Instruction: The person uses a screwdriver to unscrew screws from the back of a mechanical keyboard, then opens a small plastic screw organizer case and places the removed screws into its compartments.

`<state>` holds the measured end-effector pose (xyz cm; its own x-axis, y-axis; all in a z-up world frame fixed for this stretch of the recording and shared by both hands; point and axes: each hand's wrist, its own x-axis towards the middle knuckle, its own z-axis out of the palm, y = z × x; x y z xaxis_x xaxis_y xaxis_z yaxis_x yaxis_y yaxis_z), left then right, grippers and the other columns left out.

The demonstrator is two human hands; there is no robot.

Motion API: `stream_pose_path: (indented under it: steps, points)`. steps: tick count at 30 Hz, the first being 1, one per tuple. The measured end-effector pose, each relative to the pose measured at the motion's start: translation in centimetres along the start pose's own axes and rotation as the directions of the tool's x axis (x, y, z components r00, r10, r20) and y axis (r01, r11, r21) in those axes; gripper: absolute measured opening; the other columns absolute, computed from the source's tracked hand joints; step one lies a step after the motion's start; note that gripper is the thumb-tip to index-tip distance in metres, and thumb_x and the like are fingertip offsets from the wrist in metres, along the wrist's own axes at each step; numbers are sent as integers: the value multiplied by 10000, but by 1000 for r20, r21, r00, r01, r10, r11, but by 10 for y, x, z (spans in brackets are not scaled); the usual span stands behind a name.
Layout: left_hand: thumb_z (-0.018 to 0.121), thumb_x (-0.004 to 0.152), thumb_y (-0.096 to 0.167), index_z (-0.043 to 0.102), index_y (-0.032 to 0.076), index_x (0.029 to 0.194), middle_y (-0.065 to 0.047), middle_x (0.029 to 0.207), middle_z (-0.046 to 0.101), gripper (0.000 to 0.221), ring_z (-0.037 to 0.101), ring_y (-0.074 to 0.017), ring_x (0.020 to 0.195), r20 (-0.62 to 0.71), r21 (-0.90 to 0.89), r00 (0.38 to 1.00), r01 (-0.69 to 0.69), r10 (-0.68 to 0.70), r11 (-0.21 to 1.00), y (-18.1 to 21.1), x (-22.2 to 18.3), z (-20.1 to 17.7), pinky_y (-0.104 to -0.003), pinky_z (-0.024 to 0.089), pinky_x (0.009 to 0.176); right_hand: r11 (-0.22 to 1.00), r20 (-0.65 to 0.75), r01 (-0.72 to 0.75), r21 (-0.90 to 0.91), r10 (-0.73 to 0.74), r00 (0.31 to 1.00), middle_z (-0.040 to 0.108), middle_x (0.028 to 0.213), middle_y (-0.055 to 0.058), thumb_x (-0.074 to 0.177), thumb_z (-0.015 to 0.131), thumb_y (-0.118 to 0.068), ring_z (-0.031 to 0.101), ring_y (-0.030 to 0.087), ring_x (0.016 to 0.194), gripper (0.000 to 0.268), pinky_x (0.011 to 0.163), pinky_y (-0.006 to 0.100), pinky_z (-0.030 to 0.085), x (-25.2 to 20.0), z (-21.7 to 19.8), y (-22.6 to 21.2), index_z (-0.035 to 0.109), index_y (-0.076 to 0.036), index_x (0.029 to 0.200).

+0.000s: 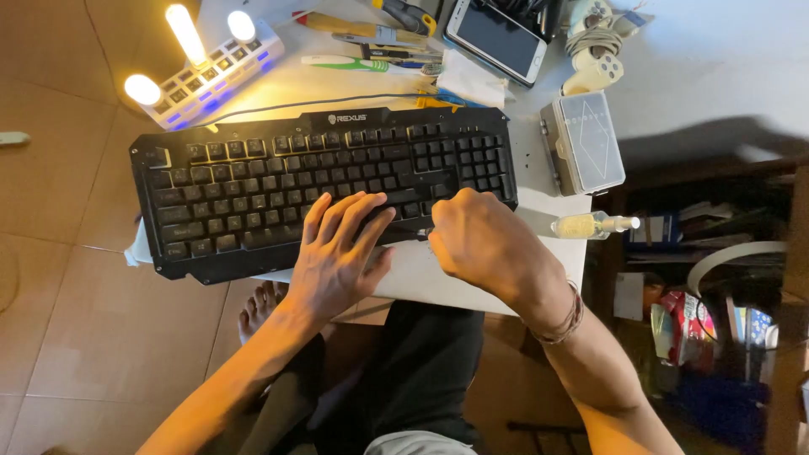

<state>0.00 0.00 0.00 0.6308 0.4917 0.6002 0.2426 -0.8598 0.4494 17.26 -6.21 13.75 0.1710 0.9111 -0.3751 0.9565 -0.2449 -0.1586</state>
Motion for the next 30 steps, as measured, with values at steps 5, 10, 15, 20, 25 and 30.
stream_pose_path:
  steps: [5,10,15,20,25,30]
  points:
    - [769,858,270,677,131,1260,-107,1330,642,435,603,-320,1268,-3,-22,1000,6,-6,1000,0,1,0,-557,324,1179,990,-78,137,-22,-138,987,416,528,30,726,500,25,367,179,476,189,445,291,367,-2,-2,-11,438,-100,599]
    - [785,836,260,637,113,1301,-108,1269,639,510,596,-327,1263,-4,-167,999,42,-43,985,12,21,-17,-559,307,1182,941,-251,334,61,-310,917,501,967,99,707,666,-85,508,343,904,128,708,427,477,-10,-16,-30,607,-60,818]
    - [716,800,-5,588,3,1269,-145,1141,716,487,686,-313,910,291,-669,952,127,100,732,19,50,-34,-373,562,765,869,-556,426,253,-230,799,533,1230,167,1012,532,-183,499,342,1168,349,1068,453,362,-17,-16,-31,433,41,1261]
    - [643,742,-136,582,-1,1019,-98,906,649,315,554,-264,654,318,-743,934,141,160,654,24,69,-38,-345,472,605,878,-523,360,316,-156,838,481,1390,186,1020,418,-264,443,358,1321,357,1125,481,284,-24,-14,-29,420,12,1248]
    - [663,744,-105,586,-6,1051,-93,986,676,332,612,-283,721,310,-744,932,115,187,658,21,70,-34,-348,506,661,871,-523,367,326,-157,838,418,1485,225,1031,395,-264,378,394,1428,325,1161,510,258,-28,-10,-28,422,3,1216]
    - [692,752,-62,597,3,1068,-94,1002,688,336,636,-279,753,355,-720,917,144,183,679,18,72,-34,-352,521,682,851,-503,375,368,-157,850,375,1540,267,1045,385,-279,303,438,1502,362,1189,538,249,-32,-7,-27,401,6,1268]
